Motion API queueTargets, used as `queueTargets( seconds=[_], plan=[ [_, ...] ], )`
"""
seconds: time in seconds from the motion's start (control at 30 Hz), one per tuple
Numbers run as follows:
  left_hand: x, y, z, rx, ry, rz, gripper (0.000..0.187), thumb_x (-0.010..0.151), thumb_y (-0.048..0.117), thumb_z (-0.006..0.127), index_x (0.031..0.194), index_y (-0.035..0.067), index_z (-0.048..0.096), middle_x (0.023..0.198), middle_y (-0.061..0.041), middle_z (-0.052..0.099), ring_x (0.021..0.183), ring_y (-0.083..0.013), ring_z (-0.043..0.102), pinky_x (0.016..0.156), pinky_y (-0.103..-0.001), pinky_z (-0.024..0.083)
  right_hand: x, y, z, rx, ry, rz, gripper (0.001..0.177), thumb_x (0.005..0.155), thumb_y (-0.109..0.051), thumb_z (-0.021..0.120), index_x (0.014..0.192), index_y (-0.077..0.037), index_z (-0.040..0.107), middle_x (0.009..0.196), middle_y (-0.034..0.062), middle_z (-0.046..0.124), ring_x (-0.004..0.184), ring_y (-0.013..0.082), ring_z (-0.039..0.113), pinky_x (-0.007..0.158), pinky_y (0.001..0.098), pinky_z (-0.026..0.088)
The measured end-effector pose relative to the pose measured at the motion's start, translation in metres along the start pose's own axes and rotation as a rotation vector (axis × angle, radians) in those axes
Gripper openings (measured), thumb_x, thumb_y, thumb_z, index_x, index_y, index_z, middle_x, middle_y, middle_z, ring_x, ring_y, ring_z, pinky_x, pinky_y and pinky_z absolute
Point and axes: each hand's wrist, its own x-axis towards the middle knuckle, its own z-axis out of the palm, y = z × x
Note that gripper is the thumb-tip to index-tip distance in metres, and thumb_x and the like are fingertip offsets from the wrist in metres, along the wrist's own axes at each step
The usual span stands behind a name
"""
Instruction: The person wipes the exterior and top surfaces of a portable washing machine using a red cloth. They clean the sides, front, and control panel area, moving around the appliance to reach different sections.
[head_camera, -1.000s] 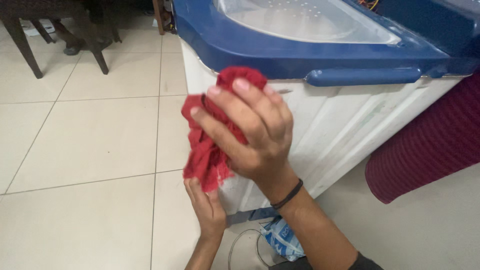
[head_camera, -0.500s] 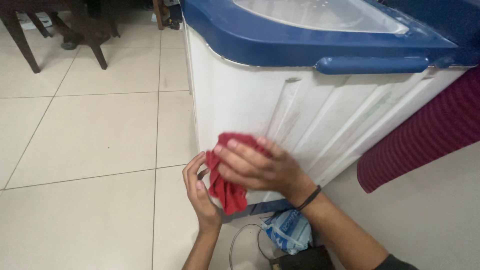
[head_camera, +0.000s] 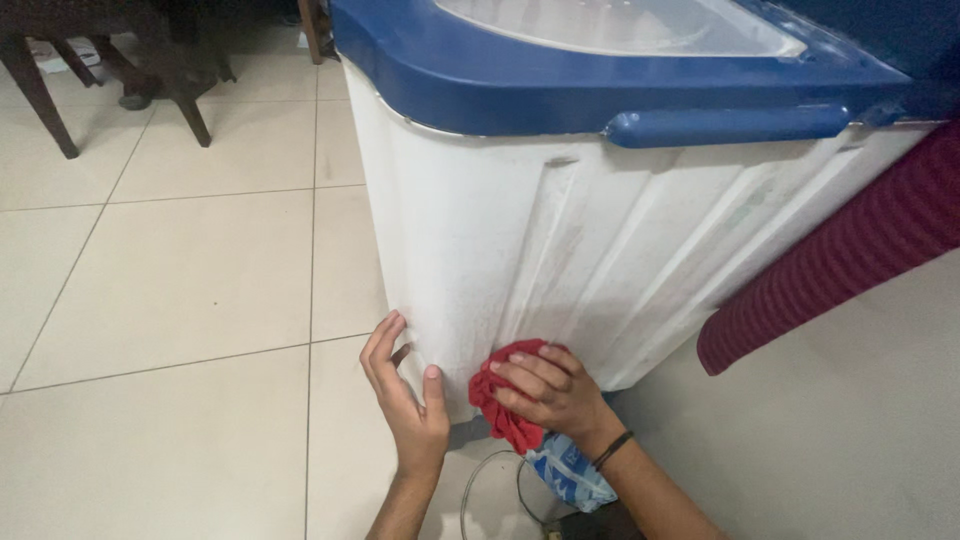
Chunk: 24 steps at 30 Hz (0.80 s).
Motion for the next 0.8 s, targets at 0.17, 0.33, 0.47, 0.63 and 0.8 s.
queueTargets(
  seconds=[0.17,0.33,0.47,0.63,0.8],
  plan=[
    [-0.010,0.004,0.014,0.010,0.014,-0.002,0.057,0.106,0.028,0.044,0.153,-0.003,0.035,0.157,-0.023,0.035,0.149,-0.0369,0.035,0.121,-0.050,0.035,0.025,0.052,-0.043,-0.122,0.039,-0.146,0.031,0.101,-0.043,0.073,0.125,-0.031,0.056,0.143,-0.0069,0.058,0.138,0.0158,0.046,0.124,0.0369,0.028],
    [-0.010,0.009,0.018,0.012,0.016,-0.008,0.057,0.107,0.027,0.044,0.153,-0.004,0.033,0.156,-0.023,0.034,0.150,-0.0379,0.034,0.121,-0.051,0.035,0.101,0.102,-0.112,-0.166,0.350,0.389,0.033,0.093,-0.030,0.088,0.115,-0.022,0.065,0.140,0.0044,0.046,0.136,0.0299,0.043,0.121,0.0465,0.039],
    [-0.010,0.008,0.022,0.003,0.015,-0.007,0.055,0.107,0.024,0.044,0.154,-0.003,0.033,0.158,-0.023,0.034,0.151,-0.0377,0.034,0.123,-0.051,0.035,0.110,0.095,-0.082,-0.178,0.400,0.417,0.034,0.093,-0.022,0.088,0.118,-0.021,0.066,0.141,0.0031,0.045,0.137,0.0260,0.043,0.114,0.0442,0.041],
    [-0.013,0.005,0.021,0.012,0.011,-0.005,0.055,0.105,0.019,0.045,0.155,-0.002,0.032,0.159,-0.023,0.033,0.151,-0.0377,0.034,0.123,-0.051,0.034,0.011,0.019,-0.005,-0.044,0.241,0.368,0.040,0.089,-0.030,0.087,0.119,-0.029,0.060,0.139,-0.0017,0.042,0.134,0.0237,0.039,0.114,0.0464,0.038],
    [-0.014,0.006,0.023,0.018,0.006,-0.011,0.054,0.107,0.019,0.041,0.155,-0.004,0.031,0.159,-0.024,0.031,0.153,-0.0386,0.032,0.125,-0.052,0.032,-0.064,-0.034,0.007,0.066,-0.205,0.274,0.037,0.087,-0.038,0.077,0.120,-0.031,0.062,0.143,-0.0078,0.050,0.137,0.0162,0.040,0.122,0.0428,0.034]
  ],
)
